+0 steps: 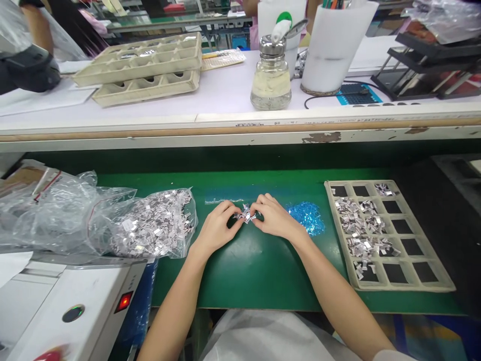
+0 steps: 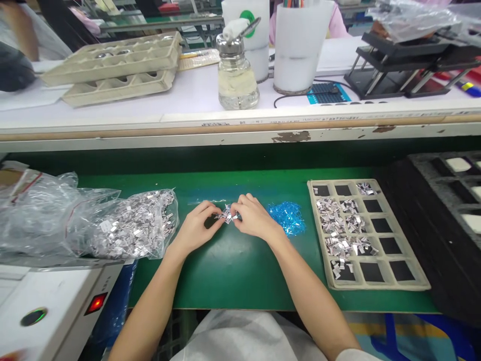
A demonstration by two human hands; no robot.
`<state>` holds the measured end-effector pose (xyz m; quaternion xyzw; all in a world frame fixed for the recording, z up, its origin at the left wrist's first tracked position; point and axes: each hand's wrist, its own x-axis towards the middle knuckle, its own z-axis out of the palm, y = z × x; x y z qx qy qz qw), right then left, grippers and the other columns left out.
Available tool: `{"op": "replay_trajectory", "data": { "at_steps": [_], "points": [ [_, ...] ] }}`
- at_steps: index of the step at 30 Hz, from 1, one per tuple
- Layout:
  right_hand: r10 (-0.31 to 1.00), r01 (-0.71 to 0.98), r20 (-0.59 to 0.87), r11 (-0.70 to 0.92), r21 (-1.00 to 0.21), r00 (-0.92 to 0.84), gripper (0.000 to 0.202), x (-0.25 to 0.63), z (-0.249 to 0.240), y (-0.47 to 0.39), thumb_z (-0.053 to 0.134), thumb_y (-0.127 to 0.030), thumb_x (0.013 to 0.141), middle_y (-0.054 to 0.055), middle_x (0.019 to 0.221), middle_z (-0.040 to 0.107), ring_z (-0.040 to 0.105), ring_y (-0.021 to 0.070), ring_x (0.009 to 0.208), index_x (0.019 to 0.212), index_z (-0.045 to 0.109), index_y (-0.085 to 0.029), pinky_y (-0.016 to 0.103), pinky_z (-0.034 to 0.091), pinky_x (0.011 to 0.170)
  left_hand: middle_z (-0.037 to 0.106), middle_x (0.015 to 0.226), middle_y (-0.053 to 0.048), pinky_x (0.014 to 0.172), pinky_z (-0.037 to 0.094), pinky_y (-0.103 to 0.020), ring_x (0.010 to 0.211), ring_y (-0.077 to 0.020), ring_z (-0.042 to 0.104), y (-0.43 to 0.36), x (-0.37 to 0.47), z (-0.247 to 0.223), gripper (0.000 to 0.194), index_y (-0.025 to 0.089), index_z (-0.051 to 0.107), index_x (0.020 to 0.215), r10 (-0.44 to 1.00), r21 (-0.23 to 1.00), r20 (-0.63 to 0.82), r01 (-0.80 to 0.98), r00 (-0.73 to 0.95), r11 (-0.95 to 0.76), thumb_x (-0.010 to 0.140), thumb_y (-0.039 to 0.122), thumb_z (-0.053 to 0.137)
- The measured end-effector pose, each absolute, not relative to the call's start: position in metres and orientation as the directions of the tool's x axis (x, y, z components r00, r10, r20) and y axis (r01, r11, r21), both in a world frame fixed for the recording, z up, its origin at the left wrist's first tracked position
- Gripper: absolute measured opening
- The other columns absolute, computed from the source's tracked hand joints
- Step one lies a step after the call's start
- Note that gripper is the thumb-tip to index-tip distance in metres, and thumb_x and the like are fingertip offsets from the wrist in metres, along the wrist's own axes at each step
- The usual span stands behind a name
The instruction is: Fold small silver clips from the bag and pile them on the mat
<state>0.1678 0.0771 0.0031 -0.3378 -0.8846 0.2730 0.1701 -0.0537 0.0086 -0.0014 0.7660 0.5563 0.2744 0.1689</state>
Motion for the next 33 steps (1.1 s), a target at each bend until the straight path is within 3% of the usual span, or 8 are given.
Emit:
{"op": "replay_trajectory", "data": {
  "at_steps": [10, 17, 24, 30, 33],
  "points": [
    [0.69, 0.518, 0.092, 0.618, -0.592, -0.718, 0.009, 0.166, -0.001, 0.075, 0.068, -0.011, 0.093, 0.005, 0.099, 0.057, 0.049, 0.022, 0.1, 0.097, 0.069, -0.019, 0.034, 0.041, 0.089, 0.063, 0.097, -0.006, 0.083, 0.049, -0.037, 0.092, -0.0224, 0.058, 0.013, -0.036, -0.022, 0.009, 0.021, 0.066, 0.098, 0.881, 0.486, 0.366, 0.745, 0.301, -0.456, 0.101, 0.021, 0.058],
    [0.692, 0.562, 0.139, 0.672, -0.481, -0.709, 0.008, 0.161, -0.008, 0.066, 0.062, -0.015, 0.095, 0.007, 0.101, 0.06, 0.05, 0.0235, 0.099, 0.089, 0.065, -0.018, 0.036, 0.042, 0.086, 0.063, 0.097, -0.007, 0.085, 0.047, -0.04, 0.093, -0.024, 0.058, 0.013, -0.042, -0.03, 0.008, 0.02, 0.065, 0.096, 0.853, 0.423, 0.39, 0.755, 0.347, -0.501, 0.1, 0.019, 0.058],
    [0.667, 0.574, 0.145, 0.715, -0.398, -0.731, 0.008, 0.16, -0.003, 0.057, 0.054, -0.015, 0.102, 0.009, 0.104, 0.063, 0.053, 0.0251, 0.096, 0.097, 0.06, -0.018, 0.038, 0.045, 0.08, 0.063, 0.091, -0.005, 0.079, 0.048, -0.036, 0.085, -0.021, 0.058, 0.018, -0.045, -0.029, 0.002, 0.019, 0.068, 0.095, 0.804, 0.503, 0.492, 0.646, 0.333, -0.575, 0.096, 0.02, 0.067],
    [0.712, 0.439, 0.285, 0.646, -0.624, -0.642, 0.01, 0.15, -0.005, 0.058, 0.053, -0.013, 0.104, 0.005, 0.101, 0.066, 0.06, 0.02, 0.097, 0.098, 0.058, -0.02, 0.034, 0.047, 0.086, 0.066, 0.089, -0.004, 0.07, 0.047, -0.031, 0.078, -0.0173, 0.058, 0.027, -0.053, -0.031, 0.009, 0.02, 0.074, 0.093, 0.881, 0.711, 0.438, 0.53, 0.181, -0.462, 0.097, 0.027, 0.068],
    [0.78, 0.33, 0.344, 0.557, -0.762, -0.523, 0.004, 0.146, -0.008, 0.06, 0.058, -0.017, 0.102, 0.001, 0.096, 0.065, 0.062, 0.0166, 0.09, 0.104, 0.059, -0.021, 0.029, 0.048, 0.08, 0.065, 0.087, -0.003, 0.067, 0.045, -0.031, 0.074, -0.0163, 0.057, 0.031, -0.055, -0.032, 0.012, 0.02, 0.074, 0.09, 0.895, 0.77, 0.433, 0.472, 0.108, -0.429, 0.097, 0.029, 0.07]
  ]
}}
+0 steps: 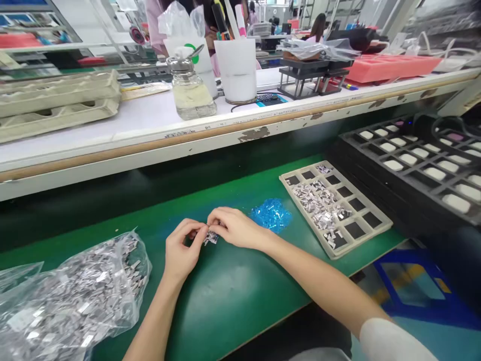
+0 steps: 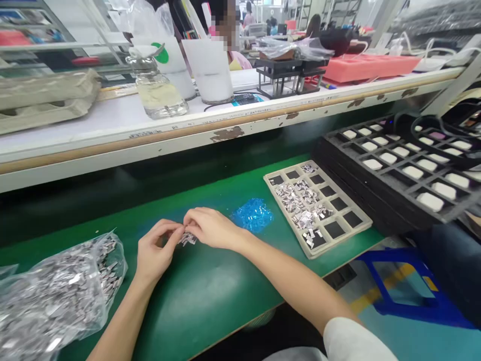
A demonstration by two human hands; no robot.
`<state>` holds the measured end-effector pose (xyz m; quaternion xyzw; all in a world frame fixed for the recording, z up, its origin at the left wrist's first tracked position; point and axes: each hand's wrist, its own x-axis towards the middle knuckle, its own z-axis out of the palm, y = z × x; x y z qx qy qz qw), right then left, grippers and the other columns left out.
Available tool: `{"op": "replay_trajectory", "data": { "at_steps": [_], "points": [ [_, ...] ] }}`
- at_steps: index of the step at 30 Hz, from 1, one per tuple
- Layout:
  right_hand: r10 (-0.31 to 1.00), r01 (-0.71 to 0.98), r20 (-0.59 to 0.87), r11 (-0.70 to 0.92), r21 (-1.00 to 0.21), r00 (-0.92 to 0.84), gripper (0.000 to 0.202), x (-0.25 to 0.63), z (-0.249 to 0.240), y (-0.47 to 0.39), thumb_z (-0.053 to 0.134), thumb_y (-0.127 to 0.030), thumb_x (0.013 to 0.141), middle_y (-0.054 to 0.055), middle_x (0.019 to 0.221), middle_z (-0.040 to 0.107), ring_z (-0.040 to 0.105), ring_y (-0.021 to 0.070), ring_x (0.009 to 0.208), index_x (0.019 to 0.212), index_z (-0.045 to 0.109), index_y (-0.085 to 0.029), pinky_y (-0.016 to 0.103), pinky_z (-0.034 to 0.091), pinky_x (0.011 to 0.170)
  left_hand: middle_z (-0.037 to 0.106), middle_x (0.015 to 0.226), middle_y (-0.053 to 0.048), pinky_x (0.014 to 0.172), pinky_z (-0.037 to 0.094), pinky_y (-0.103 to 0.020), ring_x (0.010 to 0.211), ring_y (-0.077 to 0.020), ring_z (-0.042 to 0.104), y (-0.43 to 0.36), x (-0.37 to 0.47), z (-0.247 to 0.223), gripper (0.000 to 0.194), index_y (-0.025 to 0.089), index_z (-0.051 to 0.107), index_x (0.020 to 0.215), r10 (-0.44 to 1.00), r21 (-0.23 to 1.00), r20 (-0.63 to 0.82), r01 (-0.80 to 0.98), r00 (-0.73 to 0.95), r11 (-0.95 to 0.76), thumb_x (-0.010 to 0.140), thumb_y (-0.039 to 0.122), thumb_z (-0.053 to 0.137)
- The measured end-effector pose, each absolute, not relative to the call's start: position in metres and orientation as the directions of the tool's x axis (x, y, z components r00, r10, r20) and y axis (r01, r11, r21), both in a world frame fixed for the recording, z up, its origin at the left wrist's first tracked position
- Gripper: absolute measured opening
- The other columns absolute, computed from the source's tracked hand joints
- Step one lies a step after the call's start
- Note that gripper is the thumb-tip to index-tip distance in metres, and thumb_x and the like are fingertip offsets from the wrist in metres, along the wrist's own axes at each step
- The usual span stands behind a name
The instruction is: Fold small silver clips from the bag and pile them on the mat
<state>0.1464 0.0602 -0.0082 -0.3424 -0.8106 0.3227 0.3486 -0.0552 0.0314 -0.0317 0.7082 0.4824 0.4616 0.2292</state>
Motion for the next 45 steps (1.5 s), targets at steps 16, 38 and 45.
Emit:
{"op": "replay_trajectory", "data": {
  "at_steps": [16, 38, 45],
  "points": [
    [0.788, 0.315, 0.514, 0.61, -0.727, -0.34, 0.008, 0.176, -0.024, 0.041, 0.06, -0.021, 0.101, 0.002, 0.088, 0.064, 0.058, 0.0162, 0.081, 0.094, 0.063, -0.021, 0.03, 0.046, 0.072, 0.064, 0.08, -0.003, 0.065, 0.045, -0.03, 0.07, -0.0153, 0.056, 0.018, -0.023, -0.026, 0.016, 0.02, 0.072, 0.083, 0.865, 0.793, 0.501, 0.389, 0.02, -0.469, 0.097, 0.027, 0.069],
    [0.698, 0.307, 0.598, 0.713, -0.631, -0.393, 0.008, 0.175, -0.028, 0.037, 0.059, -0.017, 0.1, 0.003, 0.087, 0.066, 0.058, 0.0184, 0.081, 0.096, 0.065, -0.021, 0.035, 0.049, 0.077, 0.064, 0.08, -0.003, 0.066, 0.046, -0.031, 0.071, -0.0154, 0.056, 0.015, -0.022, -0.021, 0.016, 0.019, 0.069, 0.082, 0.847, 0.732, 0.527, 0.472, 0.062, -0.491, 0.098, 0.025, 0.068],
    [0.734, 0.327, 0.548, 0.674, -0.663, -0.4, 0.009, 0.175, -0.029, 0.038, 0.061, -0.015, 0.097, 0.002, 0.088, 0.068, 0.058, 0.0182, 0.084, 0.097, 0.067, -0.021, 0.034, 0.048, 0.079, 0.066, 0.087, -0.004, 0.067, 0.049, -0.03, 0.076, -0.0158, 0.061, 0.015, -0.022, -0.026, 0.011, 0.02, 0.073, 0.092, 0.826, 0.694, 0.55, 0.483, 0.123, -0.534, 0.099, 0.024, 0.066]
  ]
}}
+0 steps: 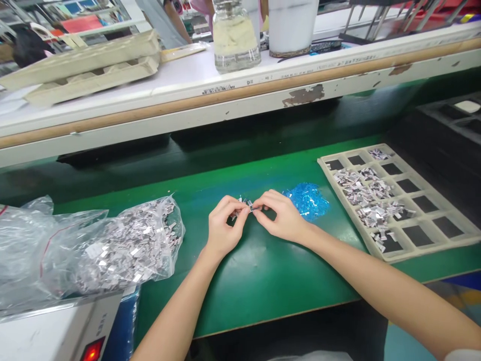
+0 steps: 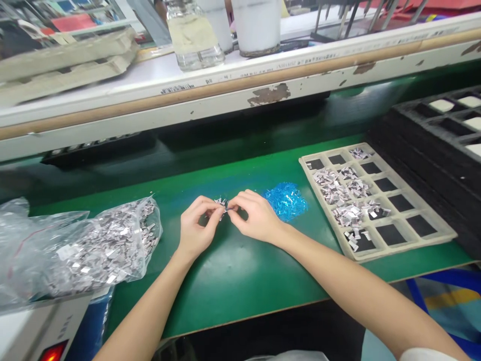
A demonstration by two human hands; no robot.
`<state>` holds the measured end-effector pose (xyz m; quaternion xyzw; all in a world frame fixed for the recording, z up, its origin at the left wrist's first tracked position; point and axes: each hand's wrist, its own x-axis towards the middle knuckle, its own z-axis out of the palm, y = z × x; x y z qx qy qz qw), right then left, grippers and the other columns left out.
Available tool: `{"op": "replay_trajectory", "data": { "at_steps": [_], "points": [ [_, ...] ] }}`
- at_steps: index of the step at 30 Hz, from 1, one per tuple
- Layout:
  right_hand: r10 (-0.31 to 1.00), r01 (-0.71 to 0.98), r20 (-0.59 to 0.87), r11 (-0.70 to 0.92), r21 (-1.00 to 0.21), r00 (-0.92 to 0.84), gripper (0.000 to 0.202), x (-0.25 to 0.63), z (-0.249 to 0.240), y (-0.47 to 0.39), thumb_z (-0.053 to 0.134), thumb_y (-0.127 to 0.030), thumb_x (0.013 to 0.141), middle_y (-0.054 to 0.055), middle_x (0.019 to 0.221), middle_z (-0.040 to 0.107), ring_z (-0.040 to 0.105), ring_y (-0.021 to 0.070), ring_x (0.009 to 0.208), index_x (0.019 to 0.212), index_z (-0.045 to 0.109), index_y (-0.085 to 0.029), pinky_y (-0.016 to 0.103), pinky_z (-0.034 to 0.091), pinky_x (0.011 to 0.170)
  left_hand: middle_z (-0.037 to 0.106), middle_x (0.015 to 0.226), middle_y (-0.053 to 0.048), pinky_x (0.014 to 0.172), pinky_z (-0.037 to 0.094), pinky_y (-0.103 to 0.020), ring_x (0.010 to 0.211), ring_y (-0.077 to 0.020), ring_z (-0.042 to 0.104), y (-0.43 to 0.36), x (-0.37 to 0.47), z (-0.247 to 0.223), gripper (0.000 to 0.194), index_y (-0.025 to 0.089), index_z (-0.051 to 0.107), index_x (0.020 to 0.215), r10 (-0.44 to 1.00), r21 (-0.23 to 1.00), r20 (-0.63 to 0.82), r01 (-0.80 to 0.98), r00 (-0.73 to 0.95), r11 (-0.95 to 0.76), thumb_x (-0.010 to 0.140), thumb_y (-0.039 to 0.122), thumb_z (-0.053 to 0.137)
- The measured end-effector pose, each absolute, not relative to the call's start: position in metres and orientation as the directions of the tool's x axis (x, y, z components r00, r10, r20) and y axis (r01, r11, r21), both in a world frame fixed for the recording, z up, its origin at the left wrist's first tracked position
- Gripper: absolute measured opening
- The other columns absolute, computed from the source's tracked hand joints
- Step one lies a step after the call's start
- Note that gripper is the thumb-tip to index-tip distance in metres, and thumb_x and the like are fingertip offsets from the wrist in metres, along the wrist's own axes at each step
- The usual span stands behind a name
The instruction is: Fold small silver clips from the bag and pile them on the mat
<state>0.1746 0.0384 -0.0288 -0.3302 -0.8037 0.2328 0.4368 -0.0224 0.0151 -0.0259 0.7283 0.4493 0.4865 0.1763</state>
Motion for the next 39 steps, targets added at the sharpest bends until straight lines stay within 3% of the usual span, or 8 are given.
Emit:
{"op": "replay_trajectory", "data": {
  "at_steps": [9, 22, 25, 28, 32, 39],
  "points": [
    [0.766, 0.324, 0.526, 0.636, -0.7, -0.368, 0.014, 0.175, -0.034, 0.041, 0.064, -0.009, 0.086, -0.001, 0.075, 0.065, 0.056, 0.0159, 0.075, 0.083, 0.068, -0.021, 0.03, 0.045, 0.073, 0.069, 0.094, -0.006, 0.078, 0.055, -0.035, 0.088, -0.0199, 0.065, 0.014, -0.026, -0.032, 0.008, 0.022, 0.072, 0.103, 0.744, 0.538, 0.611, 0.547, 0.271, -0.641, 0.096, 0.018, 0.07],
    [0.787, 0.36, 0.496, 0.612, -0.704, -0.367, 0.014, 0.173, -0.035, 0.04, 0.064, -0.009, 0.084, -0.001, 0.074, 0.065, 0.057, 0.0158, 0.073, 0.079, 0.068, -0.021, 0.029, 0.047, 0.072, 0.067, 0.094, -0.005, 0.078, 0.052, -0.032, 0.087, -0.0186, 0.063, 0.012, -0.024, -0.031, 0.009, 0.021, 0.07, 0.102, 0.75, 0.551, 0.59, 0.53, 0.299, -0.644, 0.096, 0.014, 0.068],
    [0.77, 0.35, 0.526, 0.635, -0.689, -0.361, 0.013, 0.174, -0.033, 0.039, 0.064, -0.01, 0.087, -0.001, 0.077, 0.067, 0.058, 0.0161, 0.074, 0.086, 0.07, -0.021, 0.031, 0.049, 0.074, 0.067, 0.094, -0.005, 0.073, 0.051, -0.03, 0.081, -0.0164, 0.062, 0.011, -0.023, -0.03, 0.005, 0.02, 0.069, 0.099, 0.785, 0.603, 0.563, 0.521, 0.258, -0.604, 0.097, 0.016, 0.066],
    [0.73, 0.35, 0.567, 0.682, -0.642, -0.381, 0.015, 0.175, -0.029, 0.037, 0.062, -0.014, 0.095, 0.004, 0.094, 0.072, 0.062, 0.0188, 0.086, 0.105, 0.071, -0.022, 0.035, 0.052, 0.082, 0.068, 0.086, -0.003, 0.067, 0.049, -0.028, 0.072, -0.0144, 0.06, 0.011, -0.022, -0.029, 0.006, 0.019, 0.069, 0.092, 0.863, 0.731, 0.486, 0.478, 0.135, -0.487, 0.098, 0.022, 0.067],
    [0.646, 0.41, 0.619, 0.762, -0.501, -0.446, 0.015, 0.179, -0.027, 0.036, 0.058, -0.019, 0.103, 0.009, 0.106, 0.073, 0.064, 0.0227, 0.095, 0.111, 0.07, -0.021, 0.041, 0.052, 0.086, 0.071, 0.079, -0.004, 0.057, 0.051, -0.026, 0.062, -0.013, 0.063, 0.011, -0.022, -0.026, 0.015, 0.018, 0.071, 0.091, 0.96, 0.94, 0.278, 0.209, -0.017, -0.268, 0.095, 0.032, 0.073],
    [0.526, 0.474, 0.677, 0.833, -0.287, -0.515, 0.017, 0.183, -0.028, 0.039, 0.055, -0.018, 0.105, 0.01, 0.104, 0.073, 0.062, 0.0228, 0.09, 0.113, 0.07, -0.02, 0.04, 0.048, 0.078, 0.072, 0.07, -0.005, 0.039, 0.045, -0.022, 0.047, -0.0121, 0.06, 0.014, -0.02, -0.019, 0.022, 0.014, 0.075, 0.087, 0.996, 0.993, 0.084, -0.08, -0.019, -0.085, 0.085, 0.034, 0.084]
  ]
}}
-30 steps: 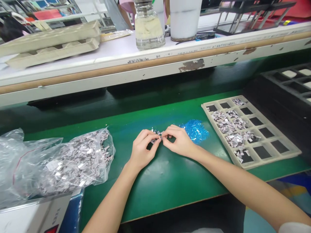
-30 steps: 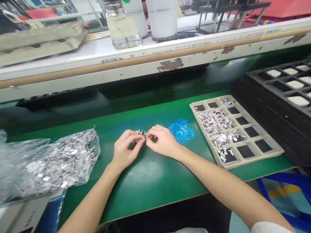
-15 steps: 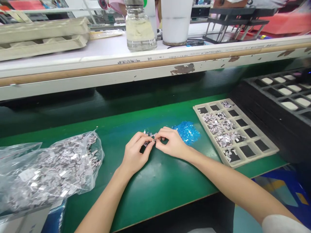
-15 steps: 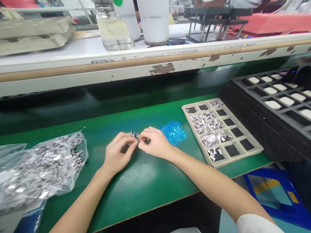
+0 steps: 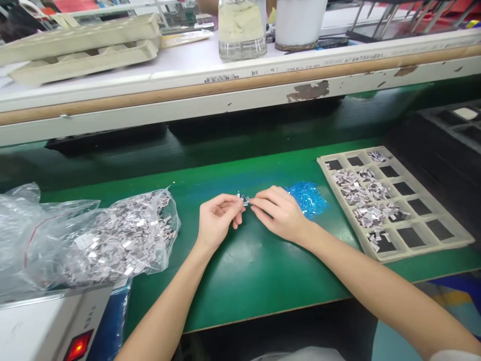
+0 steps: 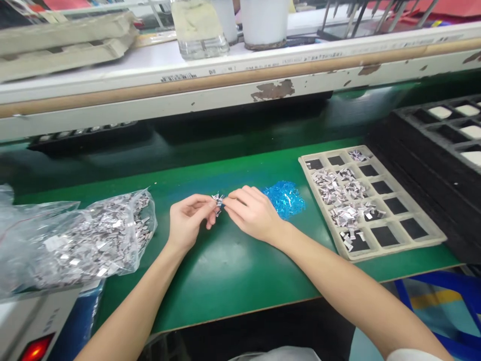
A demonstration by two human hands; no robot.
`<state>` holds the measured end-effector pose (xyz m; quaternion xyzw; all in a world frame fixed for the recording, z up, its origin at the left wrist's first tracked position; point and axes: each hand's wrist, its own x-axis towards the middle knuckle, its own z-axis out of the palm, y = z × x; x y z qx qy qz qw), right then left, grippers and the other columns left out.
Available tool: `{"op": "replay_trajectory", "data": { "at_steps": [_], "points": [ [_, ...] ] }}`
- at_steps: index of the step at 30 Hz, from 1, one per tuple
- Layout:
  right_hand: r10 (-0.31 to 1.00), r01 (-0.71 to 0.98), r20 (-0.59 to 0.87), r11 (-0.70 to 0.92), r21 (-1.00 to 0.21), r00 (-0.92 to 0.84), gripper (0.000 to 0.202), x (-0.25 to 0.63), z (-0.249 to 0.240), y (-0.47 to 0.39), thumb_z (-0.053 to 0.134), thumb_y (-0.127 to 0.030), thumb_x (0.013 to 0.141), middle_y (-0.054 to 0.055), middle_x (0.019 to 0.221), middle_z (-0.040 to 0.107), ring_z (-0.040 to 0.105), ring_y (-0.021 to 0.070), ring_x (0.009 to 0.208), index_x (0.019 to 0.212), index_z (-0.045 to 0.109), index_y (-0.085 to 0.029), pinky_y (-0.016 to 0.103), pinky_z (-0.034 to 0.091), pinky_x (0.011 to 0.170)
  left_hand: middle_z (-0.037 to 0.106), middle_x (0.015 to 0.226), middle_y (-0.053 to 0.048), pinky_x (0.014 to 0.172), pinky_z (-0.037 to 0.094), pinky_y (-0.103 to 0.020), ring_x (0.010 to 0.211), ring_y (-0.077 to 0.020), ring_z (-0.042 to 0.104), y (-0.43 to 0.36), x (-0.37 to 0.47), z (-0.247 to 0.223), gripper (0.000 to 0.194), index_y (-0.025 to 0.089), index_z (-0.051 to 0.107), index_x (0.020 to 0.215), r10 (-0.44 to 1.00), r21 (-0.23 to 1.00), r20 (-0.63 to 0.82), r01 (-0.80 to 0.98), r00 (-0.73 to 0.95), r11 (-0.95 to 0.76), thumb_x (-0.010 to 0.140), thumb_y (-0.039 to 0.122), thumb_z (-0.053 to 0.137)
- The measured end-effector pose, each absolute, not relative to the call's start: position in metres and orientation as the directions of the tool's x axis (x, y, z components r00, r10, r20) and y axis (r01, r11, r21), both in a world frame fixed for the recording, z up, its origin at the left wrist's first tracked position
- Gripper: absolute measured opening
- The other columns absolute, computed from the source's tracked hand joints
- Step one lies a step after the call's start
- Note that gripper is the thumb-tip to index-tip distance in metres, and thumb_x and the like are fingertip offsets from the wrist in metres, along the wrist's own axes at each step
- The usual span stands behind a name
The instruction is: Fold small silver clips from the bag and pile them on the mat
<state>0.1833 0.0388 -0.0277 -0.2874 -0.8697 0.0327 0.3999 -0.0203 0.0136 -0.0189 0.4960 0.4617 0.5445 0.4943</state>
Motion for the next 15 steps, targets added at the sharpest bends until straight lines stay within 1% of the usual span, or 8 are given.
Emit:
{"op": "replay_trajectory", "data": {
  "at_steps": [4, 8, 11, 15],
  "points": [
    [0.47, 0.47, 0.704, 0.856, -0.216, -0.532, 0.013, 0.1833, -0.0254, 0.0388, 0.056, -0.014, 0.104, 0.008, 0.1, 0.073, 0.061, 0.0209, 0.085, 0.106, 0.069, -0.019, 0.038, 0.044, 0.074, 0.074, 0.071, -0.006, 0.039, 0.048, -0.023, 0.046, -0.0125, 0.061, 0.0132, -0.021, -0.019, 0.02, 0.014, 0.076, 0.088, 0.999, 0.991, 0.053, -0.124, 0.008, -0.052, 0.084, 0.031, 0.085],
    [0.468, 0.481, 0.71, 0.853, -0.204, -0.527, 0.011, 0.1829, -0.025, 0.0385, 0.057, -0.014, 0.103, 0.006, 0.097, 0.073, 0.06, 0.0198, 0.083, 0.101, 0.067, -0.019, 0.037, 0.042, 0.072, 0.074, 0.071, -0.006, 0.04, 0.051, -0.023, 0.047, -0.0135, 0.063, 0.0119, -0.0209, -0.0184, 0.019, 0.013, 0.077, 0.088, 0.999, 0.99, 0.042, -0.138, 0.03, -0.038, 0.084, 0.03, 0.085],
    [0.491, 0.488, 0.699, 0.842, -0.23, -0.519, 0.011, 0.1814, -0.025, 0.0376, 0.056, -0.014, 0.102, 0.006, 0.093, 0.071, 0.059, 0.0194, 0.082, 0.097, 0.064, -0.019, 0.036, 0.041, 0.072, 0.075, 0.071, -0.007, 0.041, 0.052, -0.024, 0.046, -0.0141, 0.063, 0.0115, -0.0198, -0.0174, 0.019, 0.013, 0.077, 0.087, 0.998, 0.99, 0.036, -0.135, 0.046, -0.03, 0.083, 0.03, 0.085],
    [0.546, 0.486, 0.677, 0.819, -0.305, -0.494, 0.013, 0.1782, -0.0247, 0.0362, 0.052, -0.014, 0.101, 0.005, 0.089, 0.068, 0.059, 0.0187, 0.081, 0.092, 0.06, -0.019, 0.035, 0.04, 0.073, 0.075, 0.07, -0.007, 0.041, 0.052, -0.025, 0.046, -0.0145, 0.063, 0.0112, -0.0181, -0.0162, 0.019, 0.013, 0.078, 0.086, 0.998, 0.991, 0.032, -0.129, 0.054, -0.025, 0.082, 0.031, 0.086]
  ]
}}
